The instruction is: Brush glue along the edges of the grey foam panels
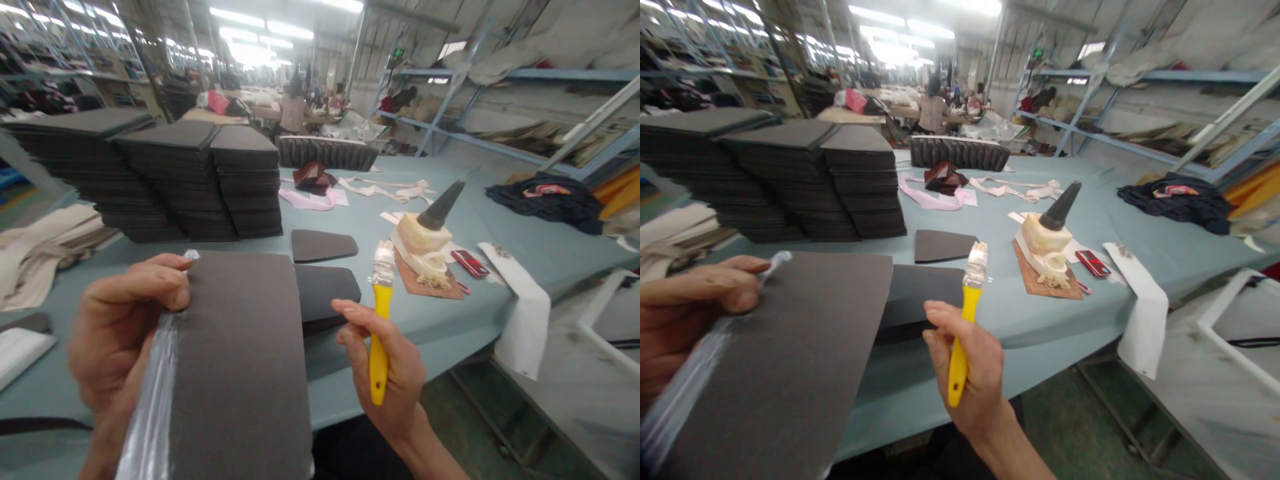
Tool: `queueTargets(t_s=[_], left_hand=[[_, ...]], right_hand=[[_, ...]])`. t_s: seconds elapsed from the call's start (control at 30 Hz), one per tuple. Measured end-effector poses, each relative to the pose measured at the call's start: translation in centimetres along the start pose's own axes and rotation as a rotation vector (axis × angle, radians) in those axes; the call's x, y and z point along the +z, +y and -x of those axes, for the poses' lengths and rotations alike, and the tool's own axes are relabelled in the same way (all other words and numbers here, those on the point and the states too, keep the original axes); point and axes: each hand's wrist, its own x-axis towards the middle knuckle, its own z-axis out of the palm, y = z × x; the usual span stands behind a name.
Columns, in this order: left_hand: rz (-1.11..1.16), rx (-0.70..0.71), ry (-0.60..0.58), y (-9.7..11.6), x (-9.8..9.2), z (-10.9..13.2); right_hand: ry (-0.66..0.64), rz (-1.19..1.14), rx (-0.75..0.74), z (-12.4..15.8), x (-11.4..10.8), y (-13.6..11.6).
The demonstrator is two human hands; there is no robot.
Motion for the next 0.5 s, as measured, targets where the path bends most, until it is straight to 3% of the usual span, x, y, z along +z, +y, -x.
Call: queueTargets(t_s=[0.17, 0.33, 0.4, 0.5], left_hand=[[0.144, -0.052, -0.077, -2.1, -1.0, 0.4], [0.22, -0.094, -0.178, -1.8, -0.5, 1.1], [0.206, -0.188, -0.132, -1.4, 0.0, 1.5], [0.14, -0.403, 0.046, -1.2, 0.8, 2.4]], right_hand=[[-0.046, -0.051, -0.184, -0.9, 2.7, 0.0], [-0.125, -0.15, -0.239, -0.9, 3.2, 0.1], [-0.149, -0.144, -0.234, -0.8, 3.0, 0.1], [-0.115, -0.054, -0.216, -0.7, 2.6, 0.2]])
